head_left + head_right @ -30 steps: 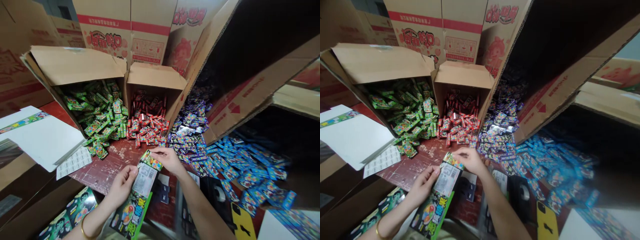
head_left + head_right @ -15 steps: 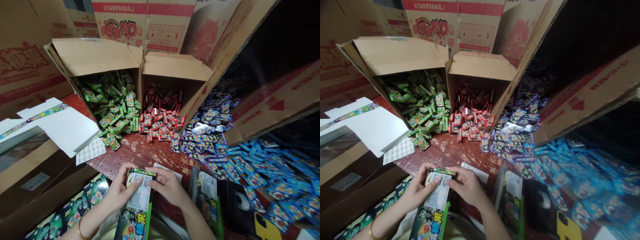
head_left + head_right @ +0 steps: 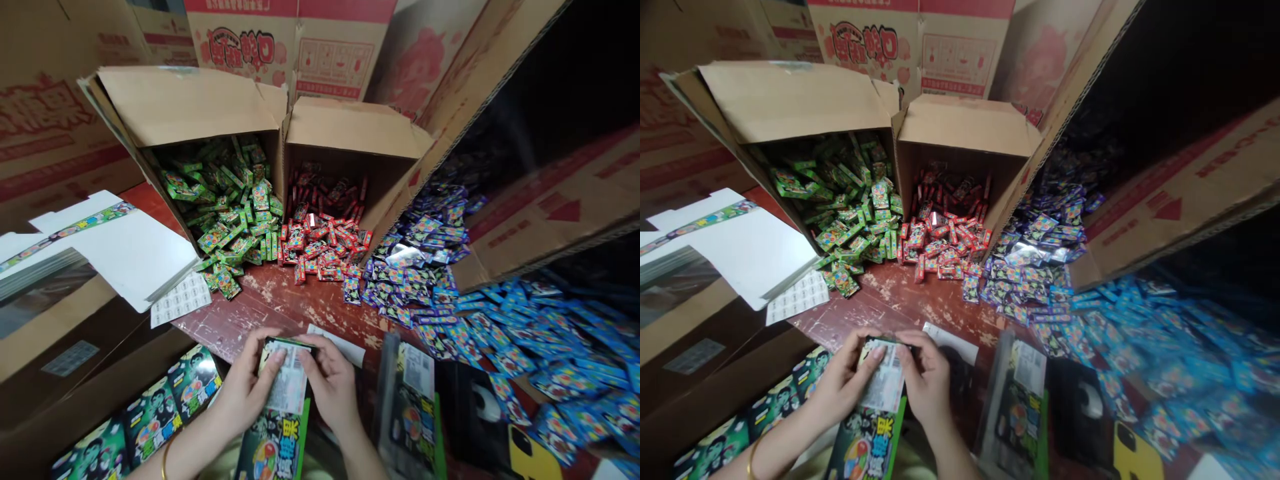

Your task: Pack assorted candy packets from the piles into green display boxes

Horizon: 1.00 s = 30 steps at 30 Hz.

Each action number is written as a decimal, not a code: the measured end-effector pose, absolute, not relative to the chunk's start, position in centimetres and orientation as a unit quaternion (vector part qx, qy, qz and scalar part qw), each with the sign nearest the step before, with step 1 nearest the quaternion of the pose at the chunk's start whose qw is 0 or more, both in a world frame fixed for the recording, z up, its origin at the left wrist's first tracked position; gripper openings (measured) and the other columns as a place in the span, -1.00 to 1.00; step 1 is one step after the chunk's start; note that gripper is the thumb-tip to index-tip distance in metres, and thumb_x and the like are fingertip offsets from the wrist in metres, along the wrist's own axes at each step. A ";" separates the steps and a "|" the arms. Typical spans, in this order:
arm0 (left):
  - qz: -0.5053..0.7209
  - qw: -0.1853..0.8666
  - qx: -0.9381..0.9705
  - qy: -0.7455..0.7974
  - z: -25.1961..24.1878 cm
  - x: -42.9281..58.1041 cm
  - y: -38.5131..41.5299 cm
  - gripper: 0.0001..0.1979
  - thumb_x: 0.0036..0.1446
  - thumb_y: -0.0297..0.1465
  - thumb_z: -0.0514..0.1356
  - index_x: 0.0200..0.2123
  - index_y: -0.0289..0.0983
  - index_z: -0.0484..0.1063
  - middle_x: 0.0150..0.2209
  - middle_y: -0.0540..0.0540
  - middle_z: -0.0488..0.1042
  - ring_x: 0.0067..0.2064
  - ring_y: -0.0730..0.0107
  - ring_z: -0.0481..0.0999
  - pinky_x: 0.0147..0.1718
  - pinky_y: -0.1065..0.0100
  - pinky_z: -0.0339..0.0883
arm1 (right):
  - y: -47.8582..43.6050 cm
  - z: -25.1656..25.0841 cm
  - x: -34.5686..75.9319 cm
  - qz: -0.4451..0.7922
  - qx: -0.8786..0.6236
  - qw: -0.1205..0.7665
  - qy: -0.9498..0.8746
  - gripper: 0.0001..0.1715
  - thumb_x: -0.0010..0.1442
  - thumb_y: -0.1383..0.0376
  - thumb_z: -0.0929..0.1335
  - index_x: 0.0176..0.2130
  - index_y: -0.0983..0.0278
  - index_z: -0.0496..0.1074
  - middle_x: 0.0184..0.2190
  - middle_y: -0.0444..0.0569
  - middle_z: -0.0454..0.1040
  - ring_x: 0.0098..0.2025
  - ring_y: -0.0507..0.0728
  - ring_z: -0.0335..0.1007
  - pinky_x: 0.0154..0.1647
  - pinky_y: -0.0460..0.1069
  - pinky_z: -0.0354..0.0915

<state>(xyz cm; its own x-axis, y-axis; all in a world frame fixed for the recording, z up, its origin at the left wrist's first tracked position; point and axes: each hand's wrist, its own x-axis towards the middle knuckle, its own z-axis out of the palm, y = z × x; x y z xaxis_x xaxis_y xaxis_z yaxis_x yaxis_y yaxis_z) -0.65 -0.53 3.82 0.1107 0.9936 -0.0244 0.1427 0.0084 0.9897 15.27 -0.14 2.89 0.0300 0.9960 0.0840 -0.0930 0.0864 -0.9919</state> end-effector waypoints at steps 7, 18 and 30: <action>0.526 0.460 0.548 0.459 4.4 -0.7 -0.4 -0.89 0.20 -0.39 0.17 -0.18 -0.18 0.36 -0.23 -0.07 0.47 -0.16 0.33 0.47 -0.16 0.35 0.33 | -1.1 2.3 14.2 0.421 -0.481 0.586 -0.499 -0.86 0.19 0.31 0.38 -0.20 0.20 0.51 -0.27 -0.01 0.60 -0.21 0.14 0.53 -0.14 0.03 0.43; 0.443 0.595 0.396 0.542 5.3 -0.8 0.7 -0.70 0.01 -0.18 0.29 -0.28 -0.28 0.49 -0.37 -0.08 0.56 -0.39 0.36 0.47 -0.42 0.41 0.29 | 1.8 4.6 16.1 0.662 -0.461 0.461 -0.370 -0.78 -0.06 0.18 0.53 -0.37 0.25 0.60 -0.38 -0.03 0.62 -0.32 0.12 0.52 -0.20 -0.01 0.38; 0.392 0.688 0.345 0.504 4.7 -1.4 2.3 -0.79 0.02 -0.27 0.25 -0.38 -0.32 0.53 -0.29 -0.16 0.59 -0.22 0.23 0.51 -0.20 0.33 0.33 | 3.0 2.8 17.4 0.634 -0.483 0.418 -0.436 -0.72 -0.06 0.11 0.52 -0.42 0.28 0.59 -0.41 -0.01 0.60 -0.34 0.13 0.49 -0.21 0.01 0.36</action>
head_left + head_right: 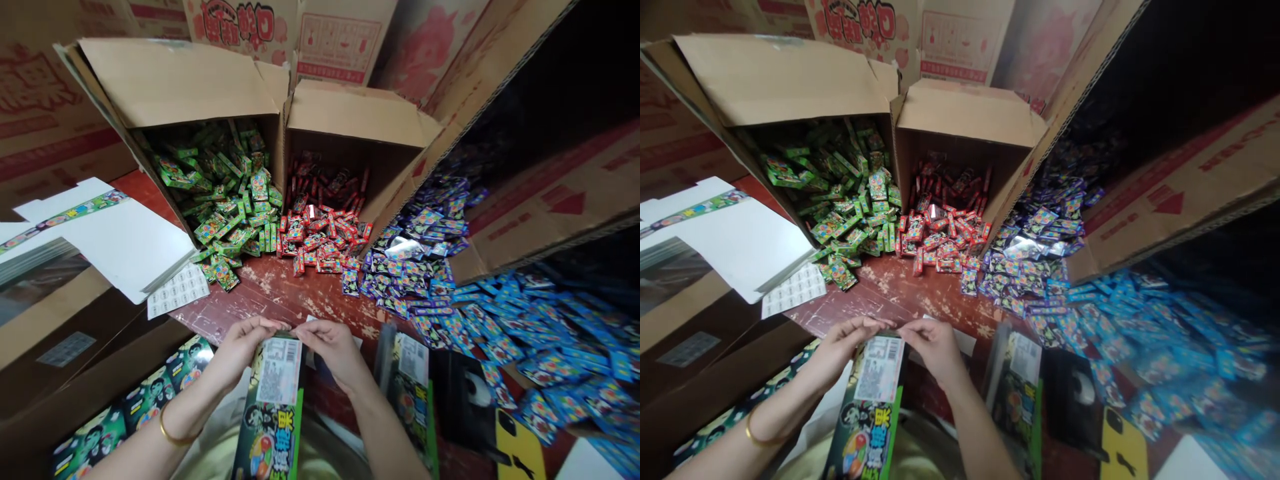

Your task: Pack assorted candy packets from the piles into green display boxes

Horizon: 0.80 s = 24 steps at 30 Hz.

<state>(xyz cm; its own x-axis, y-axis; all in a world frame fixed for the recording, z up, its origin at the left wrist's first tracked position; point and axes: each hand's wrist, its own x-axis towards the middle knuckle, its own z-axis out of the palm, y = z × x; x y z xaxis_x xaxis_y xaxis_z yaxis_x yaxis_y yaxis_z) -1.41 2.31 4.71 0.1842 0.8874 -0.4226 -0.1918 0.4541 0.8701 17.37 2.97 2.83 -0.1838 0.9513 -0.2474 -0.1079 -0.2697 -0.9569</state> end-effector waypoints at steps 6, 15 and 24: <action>0.423 0.590 0.444 0.526 4.3 -0.6 0.7 -0.74 0.05 -0.16 0.27 -0.40 -0.24 0.42 -0.31 -0.06 0.55 -0.25 0.30 0.50 -0.24 0.36 0.34 | 2.2 2.6 16.3 0.610 -0.451 0.447 -0.474 -0.78 -0.04 0.15 0.50 -0.42 0.24 0.53 -0.34 -0.02 0.58 -0.25 0.15 0.51 -0.18 0.00 0.39; 0.348 0.621 0.495 0.498 -1.6 -3.6 8.3 -0.62 0.03 -0.07 0.25 -0.25 -0.23 0.36 -0.43 0.03 0.51 -0.47 0.41 0.49 -0.46 0.40 0.34 | 6.9 -2.5 24.2 0.376 -0.633 0.433 -0.519 -0.72 -0.08 0.12 0.45 -0.39 0.27 0.52 -0.49 -0.03 0.52 -0.51 0.07 0.34 -0.45 -0.02 0.32; 0.256 0.651 0.616 0.362 -5.6 1.8 7.1 -0.77 0.00 -0.26 0.33 -0.35 -0.28 0.44 -0.18 -0.14 0.54 -0.13 0.27 0.49 -0.07 0.26 0.29 | 6.9 -6.6 23.3 0.383 -0.638 0.323 -0.584 -0.88 -0.23 0.37 0.50 -0.55 0.30 0.51 -0.67 -0.20 0.31 -0.62 0.01 0.20 -0.57 -0.09 0.12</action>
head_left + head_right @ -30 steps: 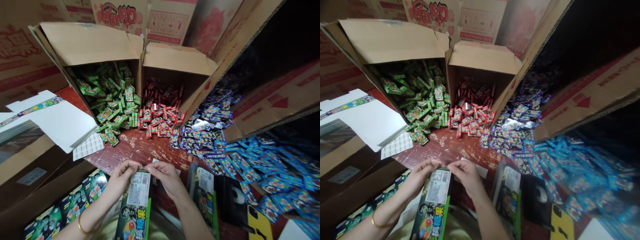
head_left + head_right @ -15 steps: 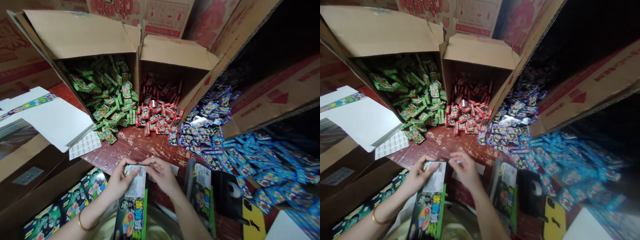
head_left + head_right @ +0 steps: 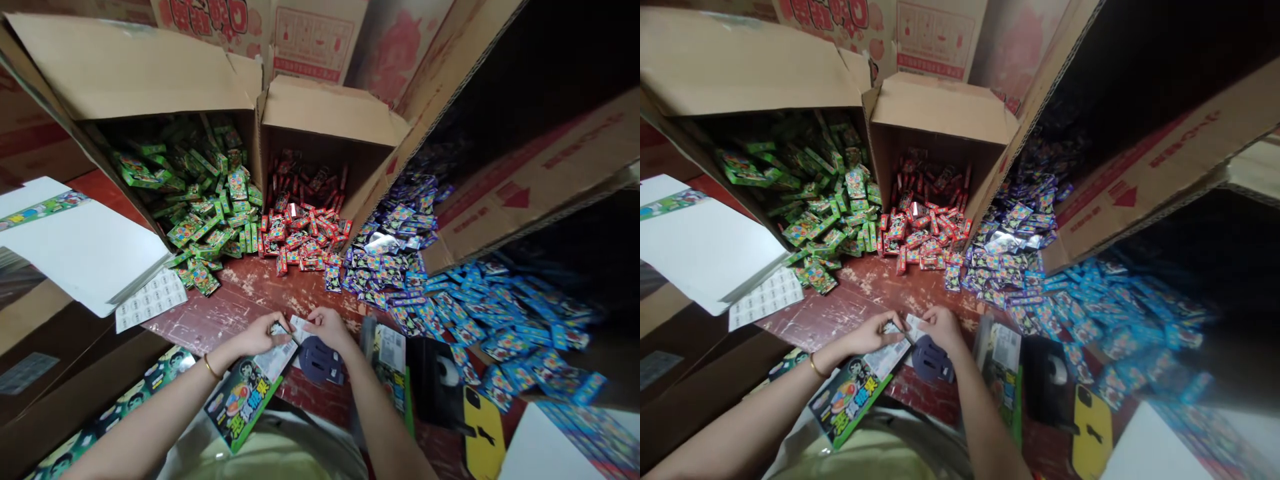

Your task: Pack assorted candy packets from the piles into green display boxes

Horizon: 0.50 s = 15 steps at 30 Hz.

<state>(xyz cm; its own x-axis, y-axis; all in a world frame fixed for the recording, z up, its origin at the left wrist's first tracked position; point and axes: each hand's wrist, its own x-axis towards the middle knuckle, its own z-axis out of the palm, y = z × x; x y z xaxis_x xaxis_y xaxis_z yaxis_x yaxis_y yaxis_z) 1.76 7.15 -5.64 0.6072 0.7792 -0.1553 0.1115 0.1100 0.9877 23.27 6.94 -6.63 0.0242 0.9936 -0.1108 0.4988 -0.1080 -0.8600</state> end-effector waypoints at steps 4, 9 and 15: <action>0.258 0.647 0.622 0.359 -6.2 1.8 7.0 -0.80 0.05 -0.28 0.29 -0.34 -0.28 0.41 -0.16 -0.15 0.53 -0.12 0.28 0.48 -0.07 0.28 0.29 | 6.2 -6.0 23.7 0.371 -0.606 0.322 -0.626 -0.94 -0.04 0.36 0.41 -0.52 0.27 0.53 -0.50 -0.09 0.40 -0.41 0.08 0.32 -0.35 -0.04 0.24; 0.254 0.655 0.617 0.355 -6.2 2.0 7.2 -0.79 0.04 -0.27 0.29 -0.36 -0.28 0.40 -0.17 -0.16 0.53 -0.13 0.27 0.50 -0.11 0.28 0.32 | 4.5 -4.3 24.9 0.387 -0.556 0.332 -0.657 -0.90 0.04 0.32 0.39 -0.50 0.25 0.52 -0.36 -0.04 0.40 -0.25 0.14 0.36 -0.18 0.01 0.27; 0.253 0.645 0.620 0.367 -5.8 2.0 7.1 -0.81 0.03 -0.29 0.29 -0.37 -0.27 0.40 -0.19 -0.14 0.53 -0.14 0.28 0.50 -0.11 0.28 0.31 | 5.8 -4.8 22.6 0.429 -0.580 0.423 -0.549 -0.54 -0.02 0.27 0.42 -0.07 0.21 0.41 -0.35 -0.05 0.49 -0.41 0.09 0.37 -0.36 -0.01 0.34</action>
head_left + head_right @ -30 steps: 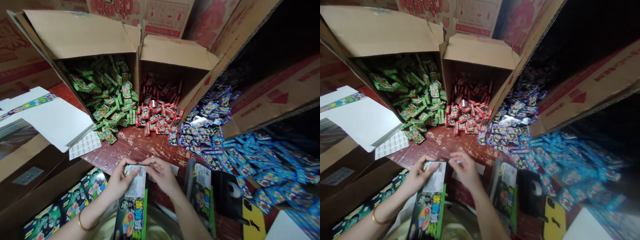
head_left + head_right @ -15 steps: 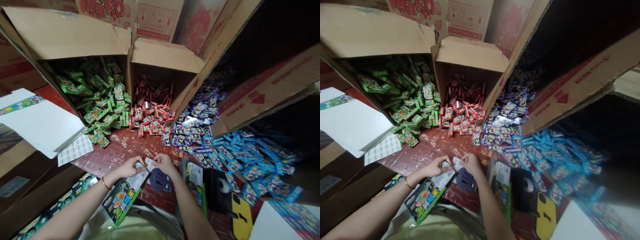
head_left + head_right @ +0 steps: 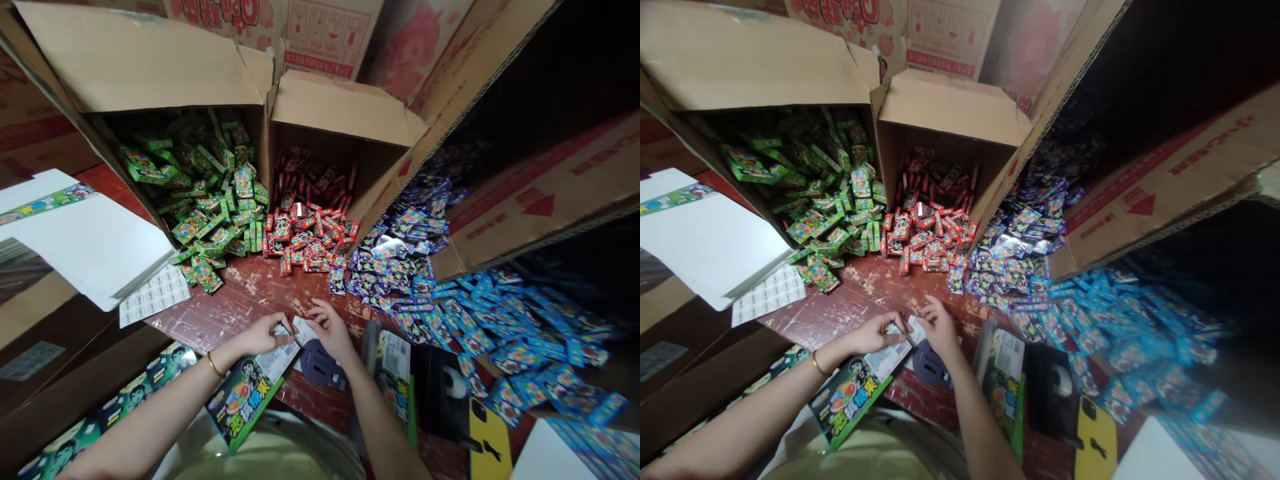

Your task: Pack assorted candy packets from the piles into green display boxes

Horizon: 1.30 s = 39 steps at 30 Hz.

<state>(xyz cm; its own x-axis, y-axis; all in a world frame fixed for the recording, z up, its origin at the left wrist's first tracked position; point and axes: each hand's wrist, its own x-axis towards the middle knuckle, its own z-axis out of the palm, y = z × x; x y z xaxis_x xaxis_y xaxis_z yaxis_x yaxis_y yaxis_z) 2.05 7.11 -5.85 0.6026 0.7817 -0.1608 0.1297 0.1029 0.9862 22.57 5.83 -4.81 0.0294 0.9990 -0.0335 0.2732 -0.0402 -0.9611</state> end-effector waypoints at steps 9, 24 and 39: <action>0.253 0.625 0.633 0.381 -5.6 2.2 7.1 -0.87 0.01 -0.38 0.29 -0.36 -0.27 0.42 -0.24 -0.10 0.54 -0.17 0.29 0.50 -0.12 0.30 0.31 | 7.0 -7.7 21.4 0.457 -0.562 0.430 -0.539 -0.31 -0.09 0.36 0.42 0.07 0.33 0.32 -0.42 -0.06 0.56 -0.45 0.06 0.43 -0.38 -0.03 0.35; 0.257 0.622 0.633 0.382 -4.9 1.8 7.0 -0.80 0.00 -0.29 0.30 -0.37 -0.27 0.40 -0.22 -0.12 0.55 -0.14 0.25 0.50 -0.09 0.28 0.31 | 5.3 -5.1 21.3 0.260 -0.514 0.367 -0.730 -0.55 0.20 0.34 0.29 0.08 0.10 0.43 -0.35 0.00 0.60 -0.24 0.22 0.48 -0.04 0.15 0.36; 0.295 0.528 0.683 0.409 2.8 1.7 8.1 -0.70 0.26 -0.19 0.00 -0.39 -0.25 0.32 -0.47 0.05 0.30 -0.40 0.42 0.31 -0.35 0.38 0.20 | 3.5 3.9 19.2 0.498 -0.522 0.606 -0.334 -0.35 -0.11 0.22 0.54 -0.03 0.26 0.38 -0.44 -0.11 0.58 -0.34 0.14 0.52 -0.17 0.09 0.43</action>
